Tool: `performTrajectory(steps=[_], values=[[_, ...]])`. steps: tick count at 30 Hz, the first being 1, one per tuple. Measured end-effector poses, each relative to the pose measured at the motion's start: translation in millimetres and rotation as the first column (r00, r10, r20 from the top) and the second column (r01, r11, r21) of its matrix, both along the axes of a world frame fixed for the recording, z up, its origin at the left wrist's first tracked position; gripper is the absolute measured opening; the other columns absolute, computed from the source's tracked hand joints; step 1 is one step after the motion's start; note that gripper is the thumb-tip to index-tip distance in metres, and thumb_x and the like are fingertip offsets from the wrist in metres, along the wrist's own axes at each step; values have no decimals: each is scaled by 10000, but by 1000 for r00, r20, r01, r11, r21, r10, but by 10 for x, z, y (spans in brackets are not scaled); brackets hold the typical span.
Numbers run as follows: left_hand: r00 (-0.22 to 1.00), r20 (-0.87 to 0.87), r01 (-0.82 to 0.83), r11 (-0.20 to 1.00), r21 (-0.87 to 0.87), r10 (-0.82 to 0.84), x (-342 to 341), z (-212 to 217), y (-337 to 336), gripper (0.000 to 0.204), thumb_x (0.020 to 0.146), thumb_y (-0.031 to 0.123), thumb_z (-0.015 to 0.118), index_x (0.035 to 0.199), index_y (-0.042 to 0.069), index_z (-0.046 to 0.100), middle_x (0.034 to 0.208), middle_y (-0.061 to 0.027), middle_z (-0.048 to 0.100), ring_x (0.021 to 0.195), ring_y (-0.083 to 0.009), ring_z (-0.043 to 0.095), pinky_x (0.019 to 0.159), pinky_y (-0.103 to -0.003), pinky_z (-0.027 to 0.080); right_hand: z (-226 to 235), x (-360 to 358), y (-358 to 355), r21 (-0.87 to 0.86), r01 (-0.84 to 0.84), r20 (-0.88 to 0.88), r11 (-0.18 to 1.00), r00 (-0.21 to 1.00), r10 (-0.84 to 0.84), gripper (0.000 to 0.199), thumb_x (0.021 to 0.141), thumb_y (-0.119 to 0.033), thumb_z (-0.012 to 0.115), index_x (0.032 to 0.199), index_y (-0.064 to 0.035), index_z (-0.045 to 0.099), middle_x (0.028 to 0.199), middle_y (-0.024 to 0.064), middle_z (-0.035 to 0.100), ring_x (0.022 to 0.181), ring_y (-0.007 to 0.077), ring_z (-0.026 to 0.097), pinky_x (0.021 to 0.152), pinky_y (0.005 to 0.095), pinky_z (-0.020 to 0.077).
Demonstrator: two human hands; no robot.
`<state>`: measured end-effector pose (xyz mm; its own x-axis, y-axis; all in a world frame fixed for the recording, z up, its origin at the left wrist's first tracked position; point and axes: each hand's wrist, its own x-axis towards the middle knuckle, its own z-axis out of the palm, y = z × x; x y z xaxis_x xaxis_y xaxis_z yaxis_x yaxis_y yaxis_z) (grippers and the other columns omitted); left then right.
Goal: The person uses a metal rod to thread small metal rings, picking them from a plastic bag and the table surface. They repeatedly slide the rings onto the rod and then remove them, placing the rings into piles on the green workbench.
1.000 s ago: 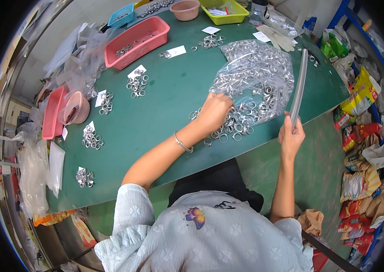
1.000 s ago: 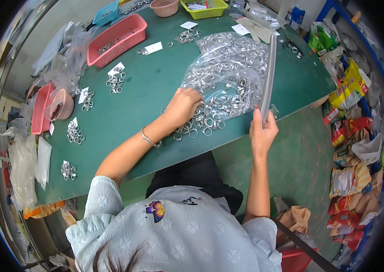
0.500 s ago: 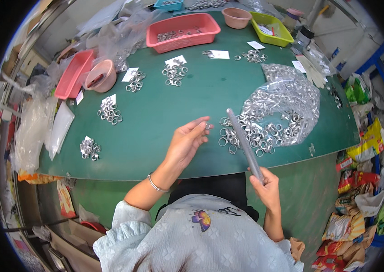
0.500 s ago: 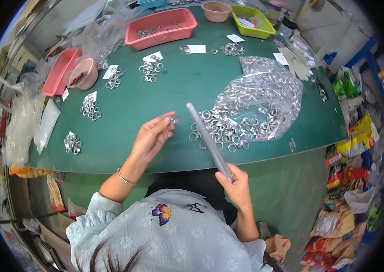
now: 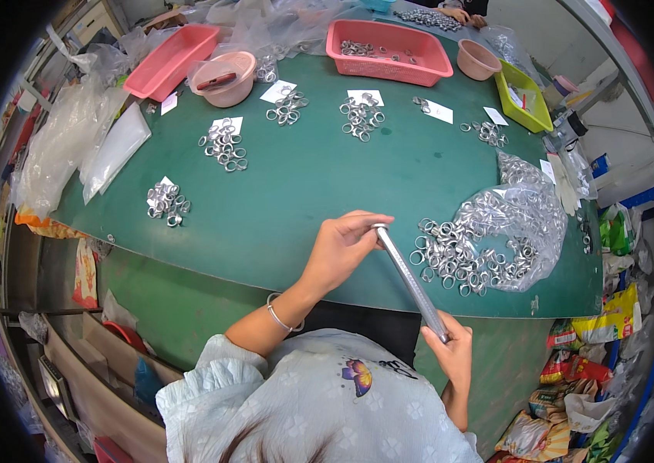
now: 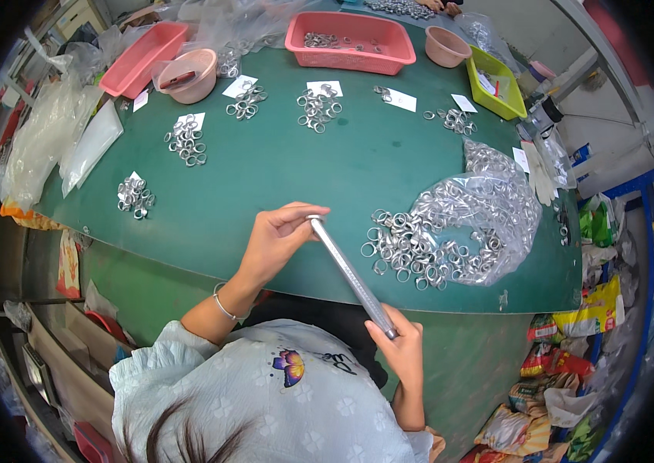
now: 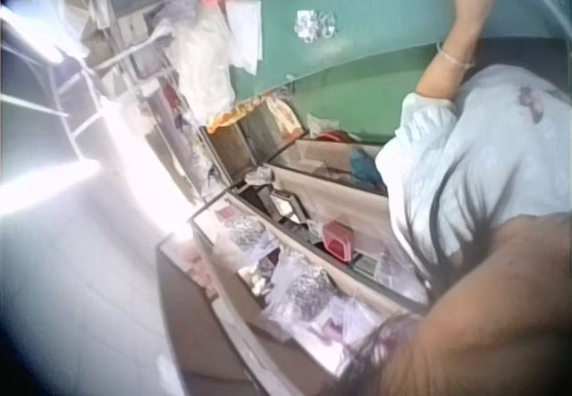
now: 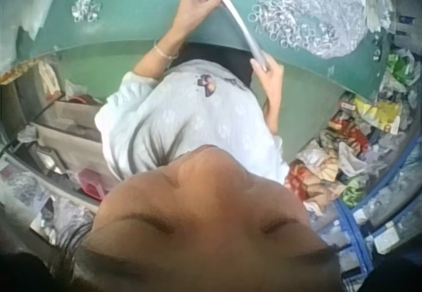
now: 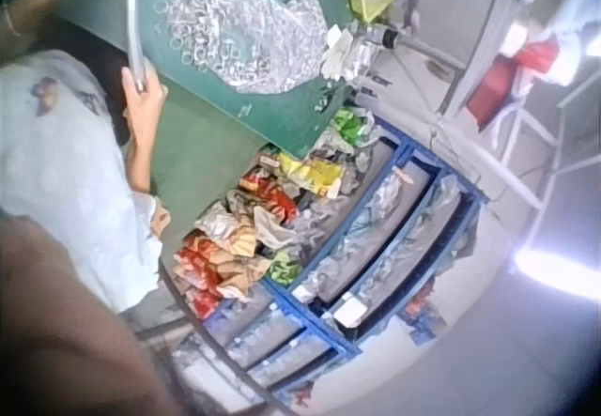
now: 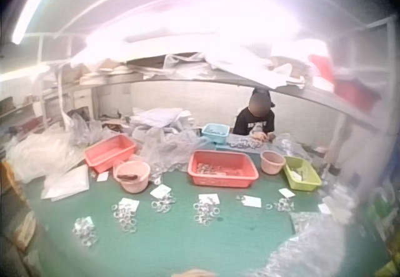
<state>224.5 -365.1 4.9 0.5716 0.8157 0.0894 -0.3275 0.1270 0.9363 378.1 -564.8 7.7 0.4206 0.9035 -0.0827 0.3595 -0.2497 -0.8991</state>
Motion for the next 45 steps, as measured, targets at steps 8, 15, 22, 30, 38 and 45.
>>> performTrajectory(steps=[8, 15, 22, 30, 38, 45], values=[[999, -40, 2, 1000, 24, -1, -132, 210, -175, 346, 813, -48, 561, 1158, -51, 529, 963, -77, 578, 815, -125, 553, 788, -260, 468, 186, -23, 32, -30, 11, 127, 1000, 992, -7, 287, 713, -62, 705, 966, 38, 616, 619, 66, 533, 520, 75, 461, 495, 220, 387], [945, 63, 328, 935, -139, -322, -90, 80, -245, 246, 799, 36, 638, 1029, -45, 608, 933, -71, 595, 762, -114, 545, 695, -240, 452, 326, -80, 24, -23, -27, 83, 999, 996, 29, 309, 708, -59, 709, 979, 48, 607, 636, 99, 568, 521, 97, 504, 508, 234, 415], [956, 66, 290, 956, -50, -287, -35, 88, -322, 230, 779, 90, 674, 953, -54, 635, 858, -63, 571, 752, -113, 543, 639, -222, 452, 478, -106, 36, -34, -45, 46, 998, 998, 47, 306, 716, -54, 700, 991, 40, 605, 632, 110, 554, 512, 103, 494, 503, 241, 416], [923, 104, 378, 924, -55, -371, -70, 70, -260, 220, 757, -7, 664, 969, -52, 624, 930, -64, 579, 849, -127, 560, 753, -255, 486, 562, -128, 35, -18, -61, 24, 998, 998, 61, 313, 723, -64, 701, 1009, 21, 604, 637, 105, 567, 497, 115, 498, 485, 247, 415], [893, 140, 438, 897, -54, -428, -67, 95, -203, 226, 746, -30, 666, 966, -48, 623, 972, -84, 574, 879, -150, 564, 792, -270, 484, 554, -112, 44, -2, -70, 21, 998, 997, 70, 316, 717, -61, 705, 1008, 18, 608, 654, 111, 588, 508, 117, 525, 494, 252, 430], [881, 57, 466, 883, 56, -469, -71, 232, -161, 210, 725, -34, 682, 929, -54, 637, 995, -95, 570, 924, -170, 568, 832, -294, 475, 541, -100, 25, -11, -75, 50, 997, 996, 75, 316, 704, -62, 715, 995, 11, 616, 646, 112, 587, 502, 119, 534, 491, 251, 436]])
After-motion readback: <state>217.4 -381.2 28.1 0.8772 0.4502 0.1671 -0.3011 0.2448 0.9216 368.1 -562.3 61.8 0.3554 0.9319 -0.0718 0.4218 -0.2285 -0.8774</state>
